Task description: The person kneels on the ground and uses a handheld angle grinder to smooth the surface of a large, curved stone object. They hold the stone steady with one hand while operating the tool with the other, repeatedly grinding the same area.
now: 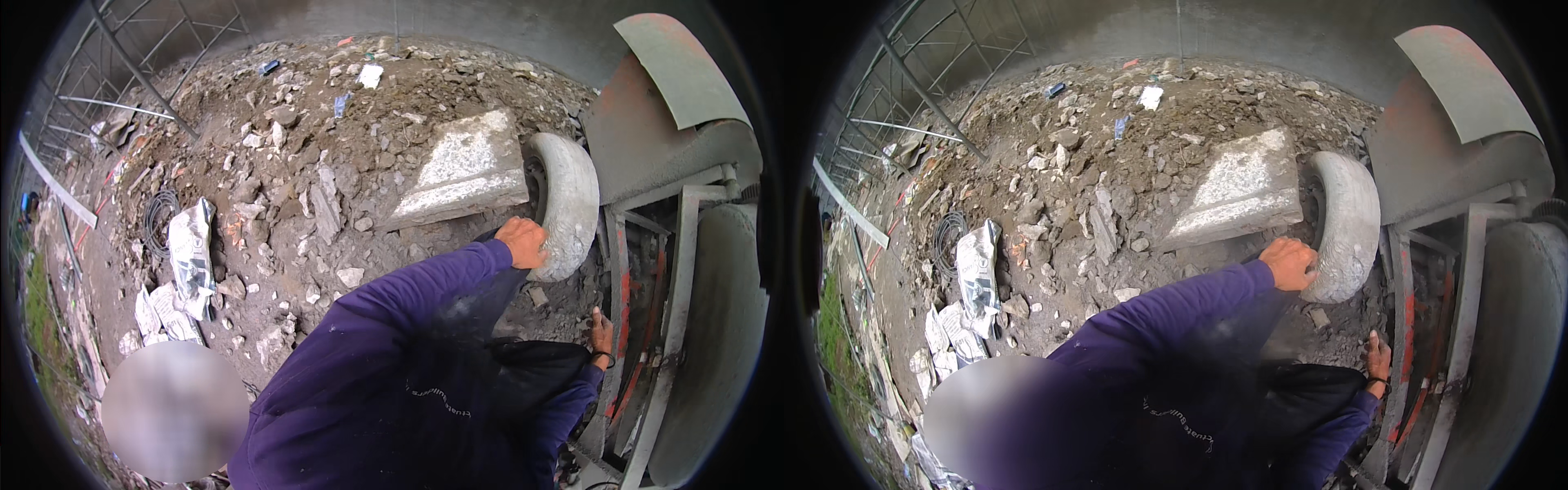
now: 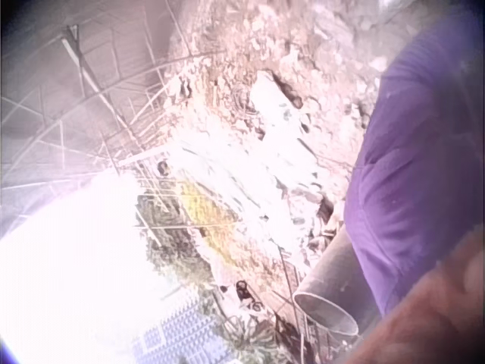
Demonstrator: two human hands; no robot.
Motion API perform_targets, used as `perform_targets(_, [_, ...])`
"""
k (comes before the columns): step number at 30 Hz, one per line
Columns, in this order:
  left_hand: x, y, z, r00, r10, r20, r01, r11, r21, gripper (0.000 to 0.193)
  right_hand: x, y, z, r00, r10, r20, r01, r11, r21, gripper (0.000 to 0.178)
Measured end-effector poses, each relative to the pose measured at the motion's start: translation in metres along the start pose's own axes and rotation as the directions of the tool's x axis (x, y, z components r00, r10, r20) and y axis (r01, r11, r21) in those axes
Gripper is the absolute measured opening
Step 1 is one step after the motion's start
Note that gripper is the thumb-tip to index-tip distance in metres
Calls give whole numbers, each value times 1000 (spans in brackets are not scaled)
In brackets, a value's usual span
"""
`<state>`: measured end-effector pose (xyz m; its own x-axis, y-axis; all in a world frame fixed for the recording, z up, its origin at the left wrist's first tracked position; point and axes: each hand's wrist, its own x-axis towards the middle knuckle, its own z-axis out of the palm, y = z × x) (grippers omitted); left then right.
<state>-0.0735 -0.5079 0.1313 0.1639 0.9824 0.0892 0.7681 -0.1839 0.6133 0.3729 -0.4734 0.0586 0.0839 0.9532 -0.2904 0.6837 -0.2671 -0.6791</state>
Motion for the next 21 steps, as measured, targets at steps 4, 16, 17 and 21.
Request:
perform_targets(4, [0, -4, -11, 991, -98, -95, 91, 992, -84, 35, -7, -40, 11, 999, -44, -30, 44, 999, -25, 73])
perform_targets(16, [26, -10, 23, 999, -11, -36, 4, 982, -187, 37, -19, -54, 19, 998, -32, -51, 18, 968, -252, 74])
perform_targets(17, [28, -12, 25, 999, 2, -37, -8, 985, -170, 38, -26, -63, 21, 998, -26, -51, 13, 969, -248, 70])
perform_targets(21, [34, -12, 32, 999, 25, -32, -30, 986, -165, 39, -35, -82, 26, 995, -89, -46, 71, 952, -299, 57])
